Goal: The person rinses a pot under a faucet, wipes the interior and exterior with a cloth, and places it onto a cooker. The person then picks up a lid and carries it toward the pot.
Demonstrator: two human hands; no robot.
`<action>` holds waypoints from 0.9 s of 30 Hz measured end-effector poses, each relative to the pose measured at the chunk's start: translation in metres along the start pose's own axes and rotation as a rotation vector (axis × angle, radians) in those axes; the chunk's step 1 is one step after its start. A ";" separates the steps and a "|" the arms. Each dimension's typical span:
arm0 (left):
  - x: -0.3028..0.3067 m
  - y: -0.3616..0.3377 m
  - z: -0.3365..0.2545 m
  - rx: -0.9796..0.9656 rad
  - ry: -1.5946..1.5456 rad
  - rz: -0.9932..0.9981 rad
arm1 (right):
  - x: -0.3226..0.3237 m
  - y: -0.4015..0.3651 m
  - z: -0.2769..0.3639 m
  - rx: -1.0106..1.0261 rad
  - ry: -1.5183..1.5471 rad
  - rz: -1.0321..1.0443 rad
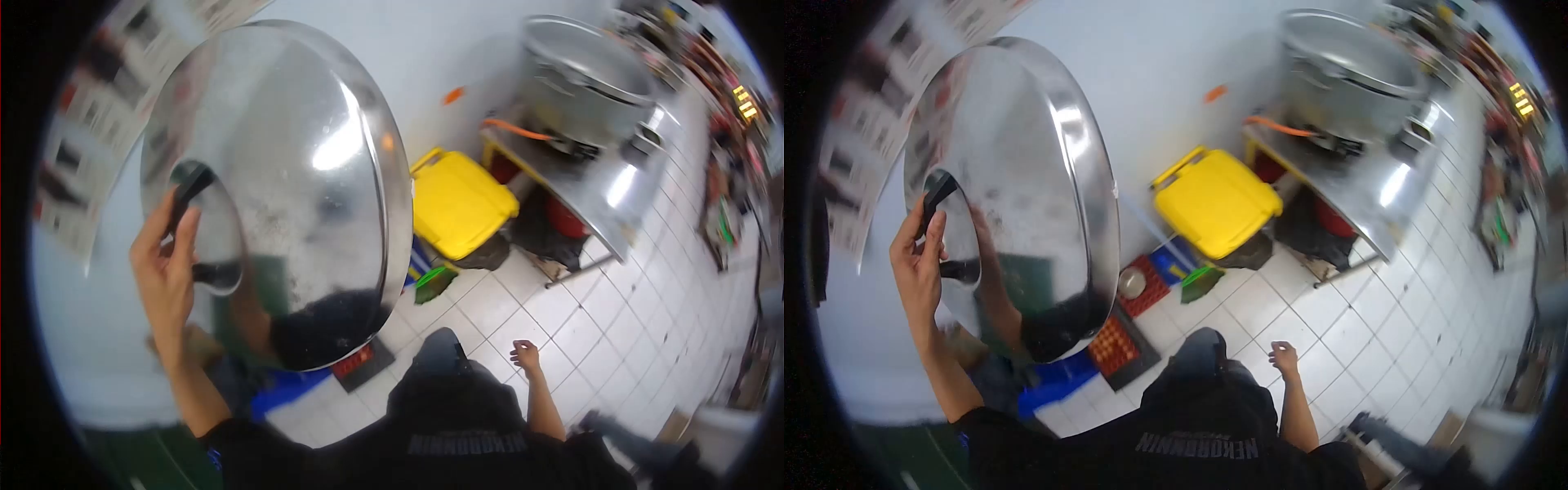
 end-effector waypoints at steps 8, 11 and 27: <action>-0.188 0.129 -0.165 -0.468 -0.314 0.177 | 0.052 -0.007 -0.039 -0.003 0.066 -0.207; -0.254 0.161 -0.232 -0.632 -0.431 0.218 | 0.086 0.000 -0.052 -0.023 0.123 -0.274; -0.521 0.166 -0.673 -0.748 -1.283 0.743 | 0.221 -0.003 -0.079 -0.229 0.504 -0.625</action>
Point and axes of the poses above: each hand's wrist, its own y-axis towards the middle knuckle, its own x-axis out of the back of the hand, z = x × y, the point moved 10 cm from there along y, towards the middle knuckle, and after that the axes turned 11 degrees about -x, right-handed, at the moved point
